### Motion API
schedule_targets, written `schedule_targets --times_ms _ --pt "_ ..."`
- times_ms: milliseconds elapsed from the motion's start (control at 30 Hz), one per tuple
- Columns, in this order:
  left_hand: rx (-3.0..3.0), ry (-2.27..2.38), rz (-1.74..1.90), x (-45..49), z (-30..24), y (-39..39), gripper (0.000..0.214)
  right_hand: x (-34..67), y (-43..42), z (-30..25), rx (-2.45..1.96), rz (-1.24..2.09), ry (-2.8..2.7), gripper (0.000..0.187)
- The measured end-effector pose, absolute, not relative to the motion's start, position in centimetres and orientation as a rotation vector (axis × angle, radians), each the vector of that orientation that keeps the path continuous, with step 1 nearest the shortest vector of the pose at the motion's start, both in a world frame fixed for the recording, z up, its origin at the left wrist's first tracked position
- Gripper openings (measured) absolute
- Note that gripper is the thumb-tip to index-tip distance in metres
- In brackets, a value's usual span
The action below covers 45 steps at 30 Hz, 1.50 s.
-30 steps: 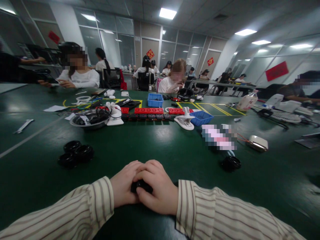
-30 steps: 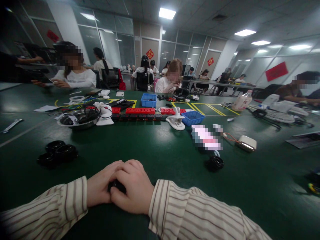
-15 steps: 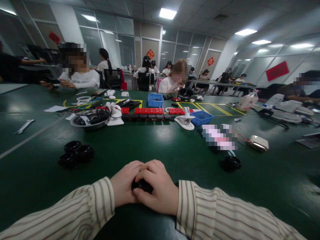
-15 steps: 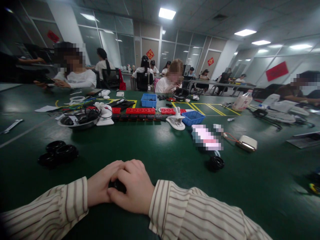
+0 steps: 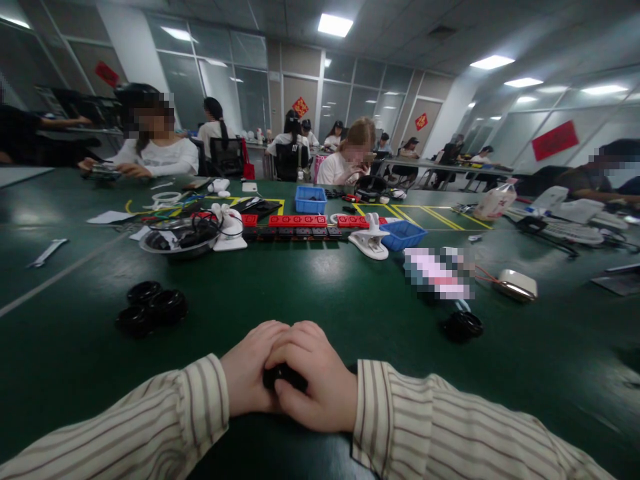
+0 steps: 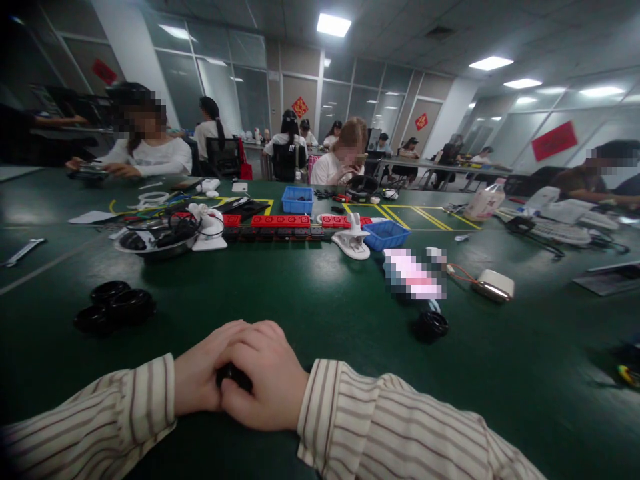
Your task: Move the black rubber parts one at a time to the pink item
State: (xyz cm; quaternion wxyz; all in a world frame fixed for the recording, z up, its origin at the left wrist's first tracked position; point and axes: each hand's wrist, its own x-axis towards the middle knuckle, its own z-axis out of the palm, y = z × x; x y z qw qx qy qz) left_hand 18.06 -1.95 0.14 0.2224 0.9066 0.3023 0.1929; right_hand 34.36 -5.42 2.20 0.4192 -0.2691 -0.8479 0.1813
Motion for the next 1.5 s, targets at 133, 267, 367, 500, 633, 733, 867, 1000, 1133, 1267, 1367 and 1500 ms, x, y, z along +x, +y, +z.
schedule_targets --times_ms 133,267,367,500,633,733,867,1000,1133,1267,1367,1500 --pt "2.477 0.846 0.507 18.15 0.18 -1.79 0.033 34.38 -5.57 2.26 -0.780 0.458 -2.132 0.014" --pt "2.495 0.810 0.501 18.16 0.40 -1.69 0.024 34.42 -5.53 2.38 -0.779 0.447 -2.127 0.013" --pt "2.526 0.814 0.457 18.15 0.47 -1.76 0.020 34.40 -5.35 2.29 -0.629 0.436 -2.157 0.011" --pt "2.538 0.797 0.463 18.11 0.32 -1.78 0.033 34.37 -5.24 2.09 -0.524 0.432 -2.187 0.011" --pt "2.504 0.824 0.437 18.07 0.32 -1.77 0.048 34.41 -5.39 2.20 -0.595 0.440 -2.141 0.015" --pt "2.486 0.839 0.438 18.09 0.46 -1.82 0.046 34.43 -5.52 2.33 -0.712 0.431 -2.106 0.016" --pt "2.477 0.805 0.468 18.18 0.52 -1.82 0.040 34.41 -5.54 2.23 -0.756 0.434 -2.118 0.012" --pt "2.475 0.800 0.452 18.15 0.49 -1.63 0.034 34.43 -5.40 1.88 -0.684 0.452 -2.136 0.011" --pt "2.516 0.789 0.387 17.98 0.45 -1.52 0.024 34.53 -5.29 1.70 -0.604 0.462 -2.213 0.009" --pt "2.509 0.802 0.426 17.87 0.21 -1.58 0.051 34.61 -5.41 1.95 -0.631 0.451 -2.190 0.013" --pt "2.471 0.816 0.442 17.85 0.17 -1.64 0.060 34.59 -5.52 2.02 -0.775 0.425 -2.125 0.022" --pt "2.480 0.813 0.420 17.92 0.62 -1.69 0.032 34.48 -5.48 1.69 -0.867 0.405 -2.159 0.019"
